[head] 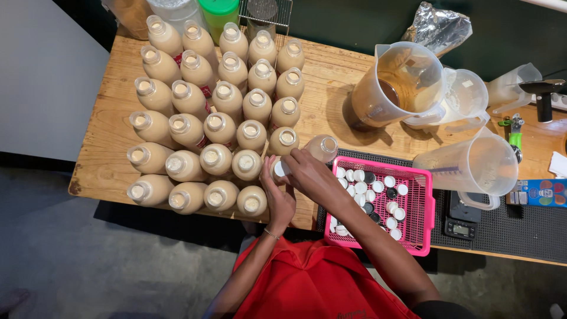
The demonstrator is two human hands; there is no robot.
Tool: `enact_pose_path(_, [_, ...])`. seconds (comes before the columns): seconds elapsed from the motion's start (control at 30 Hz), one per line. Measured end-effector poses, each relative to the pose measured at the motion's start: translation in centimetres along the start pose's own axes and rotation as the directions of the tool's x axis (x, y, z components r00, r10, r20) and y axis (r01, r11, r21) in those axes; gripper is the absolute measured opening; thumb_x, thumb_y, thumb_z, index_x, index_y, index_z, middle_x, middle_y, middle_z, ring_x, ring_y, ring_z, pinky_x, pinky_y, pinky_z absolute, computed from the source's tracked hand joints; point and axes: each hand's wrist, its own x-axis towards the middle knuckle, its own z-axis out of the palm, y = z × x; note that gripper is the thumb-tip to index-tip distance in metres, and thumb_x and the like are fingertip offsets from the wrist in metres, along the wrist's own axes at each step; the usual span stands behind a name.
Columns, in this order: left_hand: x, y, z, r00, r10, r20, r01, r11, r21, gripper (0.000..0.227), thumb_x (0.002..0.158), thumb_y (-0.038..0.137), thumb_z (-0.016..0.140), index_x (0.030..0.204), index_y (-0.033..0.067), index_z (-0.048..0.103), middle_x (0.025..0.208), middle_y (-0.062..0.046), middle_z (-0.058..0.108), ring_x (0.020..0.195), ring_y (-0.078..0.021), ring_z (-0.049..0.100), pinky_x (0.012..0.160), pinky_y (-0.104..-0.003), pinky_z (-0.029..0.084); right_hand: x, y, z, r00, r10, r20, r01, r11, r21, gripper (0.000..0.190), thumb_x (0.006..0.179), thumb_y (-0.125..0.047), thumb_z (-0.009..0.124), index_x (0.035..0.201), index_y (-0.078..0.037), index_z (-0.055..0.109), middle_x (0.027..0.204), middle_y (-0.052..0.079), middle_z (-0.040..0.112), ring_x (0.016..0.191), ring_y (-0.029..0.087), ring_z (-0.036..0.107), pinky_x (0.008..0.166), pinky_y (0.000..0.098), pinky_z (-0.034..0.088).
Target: The person repeatedly picks up white bottle caps from a pink basket and screws them onto the tops of beige plastic bottles arranged on a wooden table. The person handles the bottles and caps by hand, moving from one bottle to the next in a systematic manner.
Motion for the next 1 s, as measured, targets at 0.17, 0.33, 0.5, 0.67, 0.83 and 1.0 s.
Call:
enact_pose_path(0.17, [0.1, -0.2, 0.0, 0.998, 0.056, -0.024, -0.055, 0.997, 0.055, 0.07, 0.081, 0.0, 0.064, 0.139, -0.0063, 0.025, 0.131, -0.018, 0.044, 0.124, -0.0319, 0.041, 0.105, -0.04, 0.034, 0.5, -0.9, -2.6, 0.996, -0.078, 0.036, 0.072, 0.988, 0.136, 0.032, 0.081, -0.007, 0.061, 0.112, -0.007, 0.057, 0.096, 0.009, 0.055, 0.092, 0.027, 0.053, 0.08, 0.0314, 0.047])
enact_pose_path(0.33, [0.2, -0.5, 0.3, 0.995, 0.088, -0.045, -0.082, 0.989, 0.126, 0.067, 0.083, 0.007, 0.066, 0.137, -0.0069, 0.029, 0.129, -0.019, 0.046, 0.121, -0.0337, 0.043, 0.105, -0.043, 0.032, 1.7, -1.7, -4.9, 0.99, -0.11, 0.085, 0.09, 0.974, 0.208, 0.039, 0.076, 0.007, 0.058, 0.112, -0.006, 0.063, 0.107, 0.012, 0.064, 0.098, 0.031, 0.056, 0.082, 0.0349, 0.048])
enact_pose_path(0.5, [0.4, 0.4, -0.2, 0.997, 0.078, -0.016, -0.077, 0.995, 0.06, 0.066, 0.084, -0.001, 0.061, 0.139, -0.0061, 0.026, 0.131, -0.018, 0.043, 0.123, -0.0325, 0.041, 0.104, -0.04, 0.033, 0.7, 2.2, 1.4, 0.994, -0.091, 0.066, 0.099, 0.985, -0.142, 0.018, 0.077, -0.024, 0.063, 0.09, -0.014, 0.056, 0.082, 0.003, 0.055, 0.081, 0.023, 0.054, 0.069, 0.0333, 0.047])
enact_pose_path(0.67, [0.1, 0.3, -0.5, 0.999, 0.034, 0.015, -0.034, 0.999, 0.006, 0.067, 0.083, -0.006, 0.055, 0.142, -0.0039, 0.022, 0.133, -0.02, 0.038, 0.123, -0.0345, 0.038, 0.103, -0.041, 0.036, 0.6, -0.5, -0.1, 0.999, -0.036, -0.005, 0.035, 0.993, -0.113, 0.028, 0.084, -0.033, 0.059, 0.1, -0.012, 0.053, 0.082, 0.006, 0.05, 0.077, 0.027, 0.055, 0.065, 0.0363, 0.048])
enact_pose_path(0.83, [0.1, 0.2, -0.4, 0.998, 0.036, 0.047, -0.035, 0.999, -0.026, 0.067, 0.082, -0.009, 0.049, 0.142, -0.0063, 0.019, 0.134, -0.022, 0.036, 0.124, -0.0367, 0.036, 0.104, -0.042, 0.033, 0.2, -0.9, 0.6, 1.0, 0.006, 0.027, -0.007, 0.999, 0.038, 0.031, 0.082, -0.025, 0.062, 0.108, -0.013, 0.05, 0.09, 0.006, 0.047, 0.079, 0.029, 0.057, 0.065, 0.0372, 0.05])
enact_pose_path(1.0, [-0.6, -2.5, 0.1, 0.987, -0.125, 0.097, 0.14, 0.975, -0.172, 0.09, 0.065, -0.013, 0.068, 0.142, -0.0009, 0.023, 0.134, -0.023, 0.036, 0.124, -0.0377, 0.04, 0.098, -0.044, 0.043, -0.4, -1.4, -0.5, 0.987, 0.159, 0.011, -0.16, 0.983, 0.091, 0.034, 0.089, -0.042, 0.054, 0.1, -0.011, 0.048, 0.085, 0.008, 0.048, 0.072, 0.034, 0.062, 0.063, 0.0434, 0.052])
